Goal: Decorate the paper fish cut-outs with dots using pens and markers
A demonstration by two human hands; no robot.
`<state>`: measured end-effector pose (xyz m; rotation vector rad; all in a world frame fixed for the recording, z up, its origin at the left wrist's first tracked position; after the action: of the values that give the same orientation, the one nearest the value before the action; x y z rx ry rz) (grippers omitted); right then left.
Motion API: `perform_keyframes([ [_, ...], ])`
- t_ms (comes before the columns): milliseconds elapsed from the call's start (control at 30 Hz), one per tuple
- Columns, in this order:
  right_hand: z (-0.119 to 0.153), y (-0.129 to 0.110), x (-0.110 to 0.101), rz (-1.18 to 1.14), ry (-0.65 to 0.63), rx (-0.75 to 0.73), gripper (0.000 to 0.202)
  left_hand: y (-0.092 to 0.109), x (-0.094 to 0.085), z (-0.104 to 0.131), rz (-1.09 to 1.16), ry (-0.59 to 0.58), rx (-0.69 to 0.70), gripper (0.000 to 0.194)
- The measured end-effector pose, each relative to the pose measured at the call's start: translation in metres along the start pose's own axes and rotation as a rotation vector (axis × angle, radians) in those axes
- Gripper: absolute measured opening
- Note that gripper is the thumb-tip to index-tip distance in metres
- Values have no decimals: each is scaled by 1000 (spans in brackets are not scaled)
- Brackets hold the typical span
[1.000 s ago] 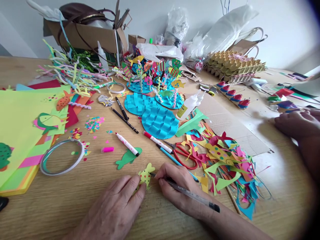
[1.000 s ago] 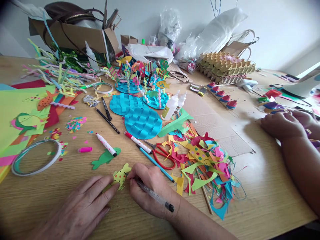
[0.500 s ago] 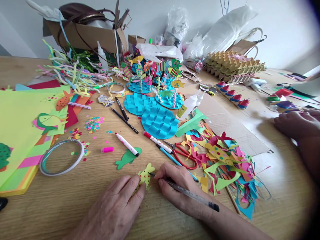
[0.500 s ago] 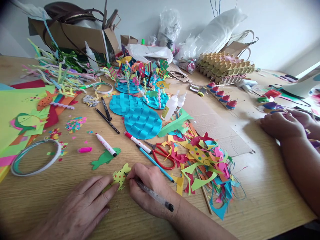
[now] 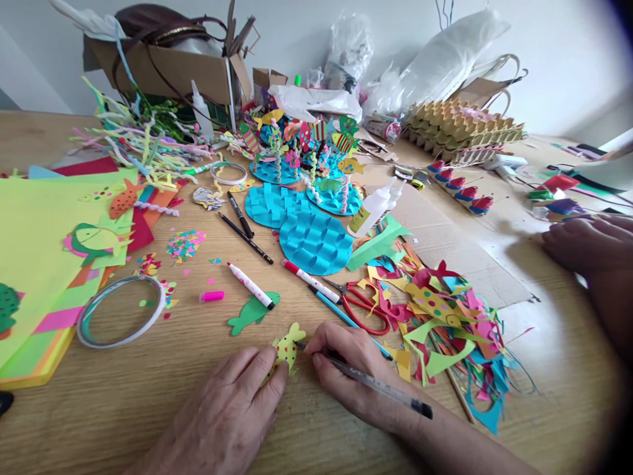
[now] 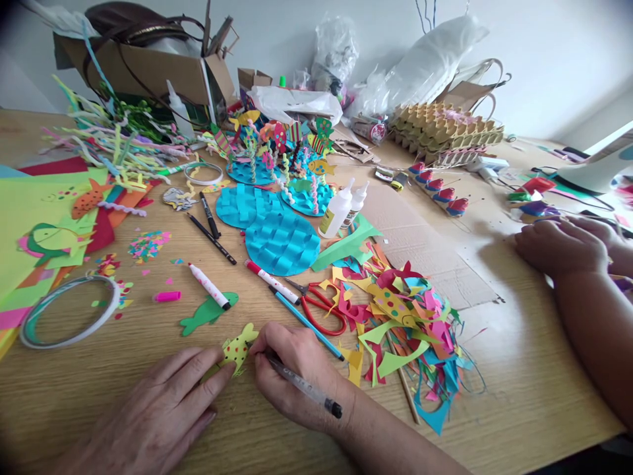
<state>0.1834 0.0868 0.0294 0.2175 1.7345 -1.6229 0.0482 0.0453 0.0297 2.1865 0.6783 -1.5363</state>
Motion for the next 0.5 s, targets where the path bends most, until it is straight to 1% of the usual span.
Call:
perform_keyframes([
  [200, 0, 0, -1, -2, 17, -11, 13, -1, 1, 0, 1, -5, -2, 40],
  [400, 0, 0, -2, -10, 9, -8, 13, -1, 3, 2, 17, -77, -3, 39],
  [500, -1, 0, -2, -13, 7, -2, 13, 0, 3, 1, 8, -60, -7, 40],
])
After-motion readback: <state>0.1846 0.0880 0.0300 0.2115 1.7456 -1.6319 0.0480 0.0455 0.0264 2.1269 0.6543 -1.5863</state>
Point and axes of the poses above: each hand's wrist, its own z-axis away from the middle knuckle, its own x-axis out of the palm, y = z × x, the point moved 7 cm from there along -z, towards the middle knuckle, and after that the axes turned 5 degrees about x, right-handed, at the moved point
